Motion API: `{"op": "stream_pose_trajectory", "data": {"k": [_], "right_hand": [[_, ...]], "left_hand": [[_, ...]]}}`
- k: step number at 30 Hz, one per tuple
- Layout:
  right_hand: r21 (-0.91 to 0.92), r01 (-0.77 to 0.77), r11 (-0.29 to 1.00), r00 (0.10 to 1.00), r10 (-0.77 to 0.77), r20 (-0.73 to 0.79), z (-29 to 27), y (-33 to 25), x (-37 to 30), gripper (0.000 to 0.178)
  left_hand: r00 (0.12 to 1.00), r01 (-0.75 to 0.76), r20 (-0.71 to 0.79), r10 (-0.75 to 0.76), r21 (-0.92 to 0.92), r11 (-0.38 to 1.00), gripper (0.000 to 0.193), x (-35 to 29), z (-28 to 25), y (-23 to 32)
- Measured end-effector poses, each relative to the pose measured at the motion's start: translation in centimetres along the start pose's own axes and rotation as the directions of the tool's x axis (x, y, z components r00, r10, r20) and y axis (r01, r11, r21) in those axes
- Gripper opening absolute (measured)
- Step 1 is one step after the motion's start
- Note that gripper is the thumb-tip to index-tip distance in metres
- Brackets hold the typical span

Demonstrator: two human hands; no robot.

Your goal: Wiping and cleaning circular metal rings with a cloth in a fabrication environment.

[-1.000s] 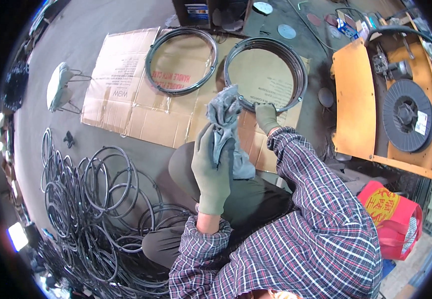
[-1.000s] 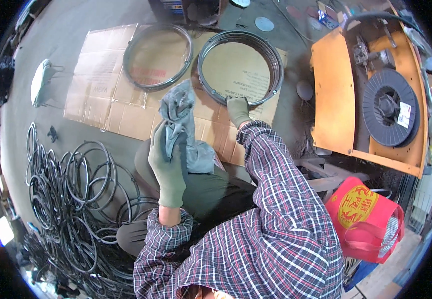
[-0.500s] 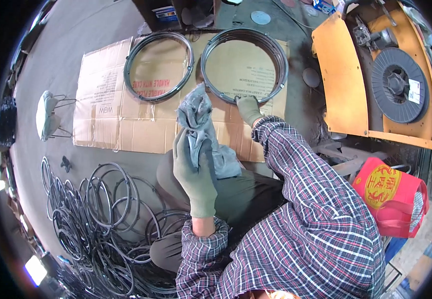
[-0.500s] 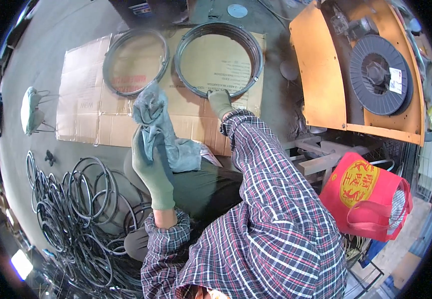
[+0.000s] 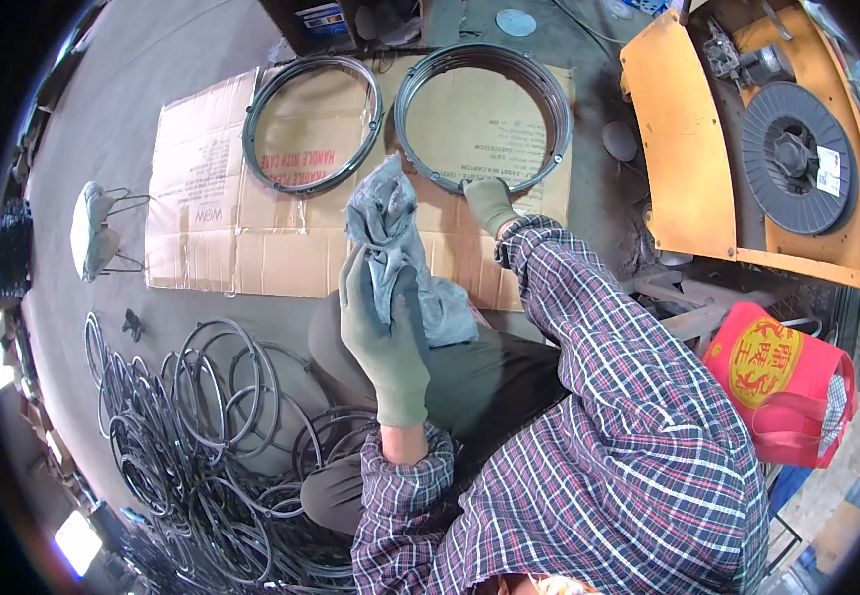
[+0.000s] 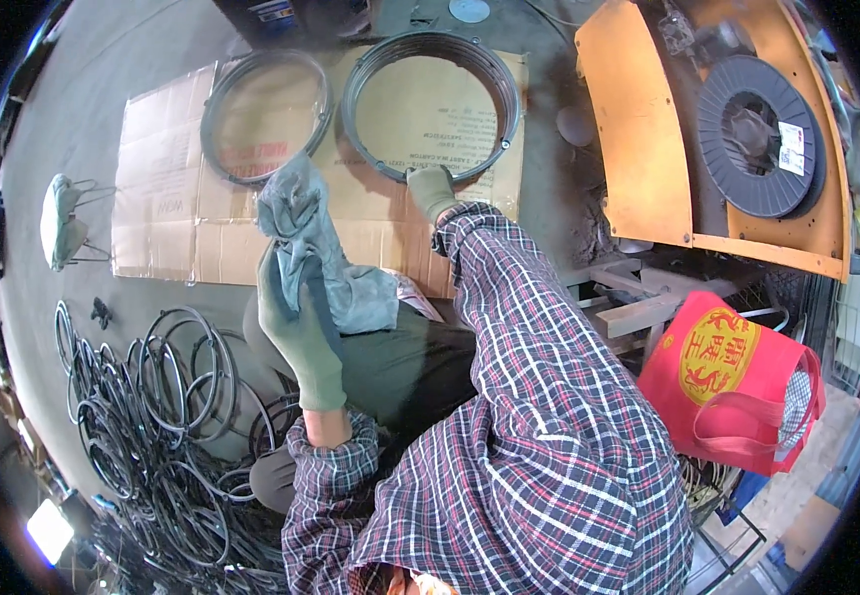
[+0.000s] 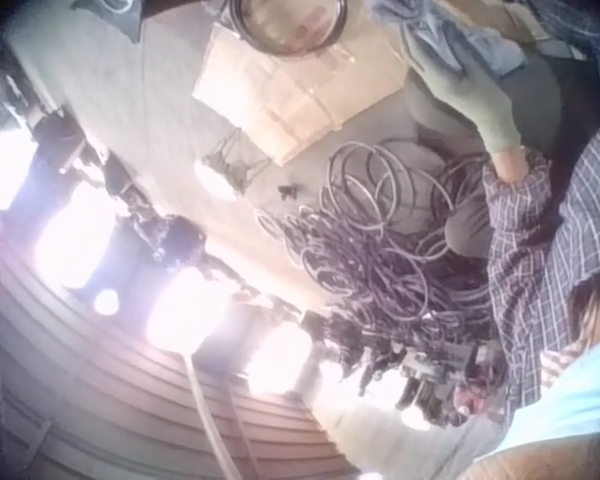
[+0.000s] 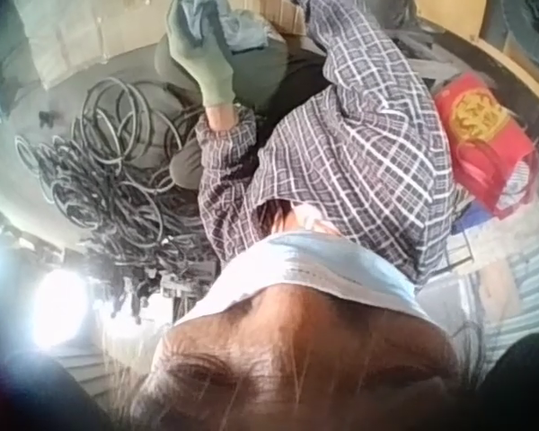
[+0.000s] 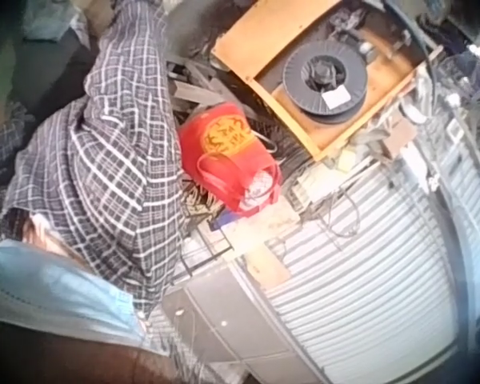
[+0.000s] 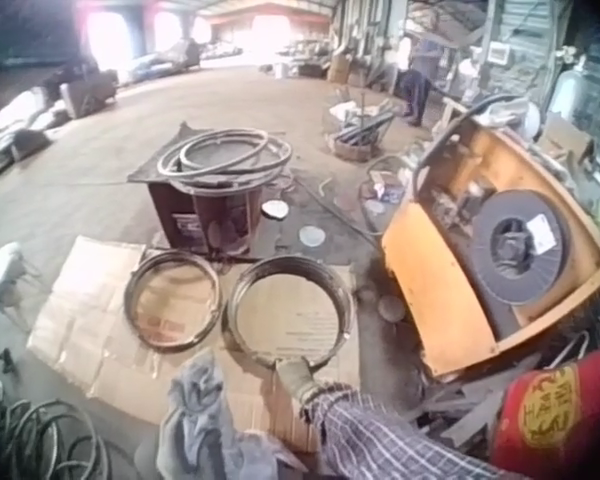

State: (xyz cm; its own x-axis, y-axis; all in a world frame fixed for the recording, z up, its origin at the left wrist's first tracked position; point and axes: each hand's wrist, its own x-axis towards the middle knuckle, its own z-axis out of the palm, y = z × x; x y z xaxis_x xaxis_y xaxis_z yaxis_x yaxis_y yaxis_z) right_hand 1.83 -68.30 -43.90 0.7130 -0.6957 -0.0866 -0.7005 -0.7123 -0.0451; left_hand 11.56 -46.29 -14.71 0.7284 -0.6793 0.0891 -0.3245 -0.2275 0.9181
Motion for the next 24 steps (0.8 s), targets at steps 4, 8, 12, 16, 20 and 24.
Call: {"op": "stream_pose_trajectory", "data": {"k": [4, 8, 12, 16, 20, 24], "right_hand": [[-0.022, -0.007, 1.0, 0.999, 0.006, -0.046, 1.0, 1.3, 0.2, 0.015], [-0.001, -0.006, 1.0, 0.999, 0.006, -0.042, 1.2, 0.4, 0.2, 0.015], [-0.019, -0.037, 0.999, 0.999, 0.037, -0.032, 1.2, 0.1, 0.2, 0.015], [-0.001, -0.012, 1.0, 0.997, 0.012, -0.081, 1.3, -0.1, 0.4, 0.015], [0.002, 0.004, 1.0, 0.997, -0.004, -0.08, 1.3, -0.1, 0.4, 0.016], [0.116, -0.074, 0.99, 0.992, 0.061, 0.112, -0.1, 2.5, 0.3, 0.024]], "left_hand": [[1.0, 0.013, 0.021, -0.012, -0.043, 0.999, 0.047, 0.1, 0.3, 0.3], [1.0, 0.011, 0.024, -0.01, -0.043, 0.999, 0.047, 0.1, 0.0, 0.3], [0.999, 0.051, 0.022, -0.05, -0.079, 0.996, 0.047, 0.3, 0.1, 0.4], [1.0, -0.012, 0.024, 0.012, 0.018, 1.0, 0.047, 0.3, -0.2, 0.4], [0.999, -0.04, 0.035, 0.039, 0.032, 0.999, 0.046, 0.4, -0.5, 0.5], [0.967, -0.163, 0.215, 0.137, 0.111, 0.98, 0.042, 1.2, 0.7, 2.4]]}}
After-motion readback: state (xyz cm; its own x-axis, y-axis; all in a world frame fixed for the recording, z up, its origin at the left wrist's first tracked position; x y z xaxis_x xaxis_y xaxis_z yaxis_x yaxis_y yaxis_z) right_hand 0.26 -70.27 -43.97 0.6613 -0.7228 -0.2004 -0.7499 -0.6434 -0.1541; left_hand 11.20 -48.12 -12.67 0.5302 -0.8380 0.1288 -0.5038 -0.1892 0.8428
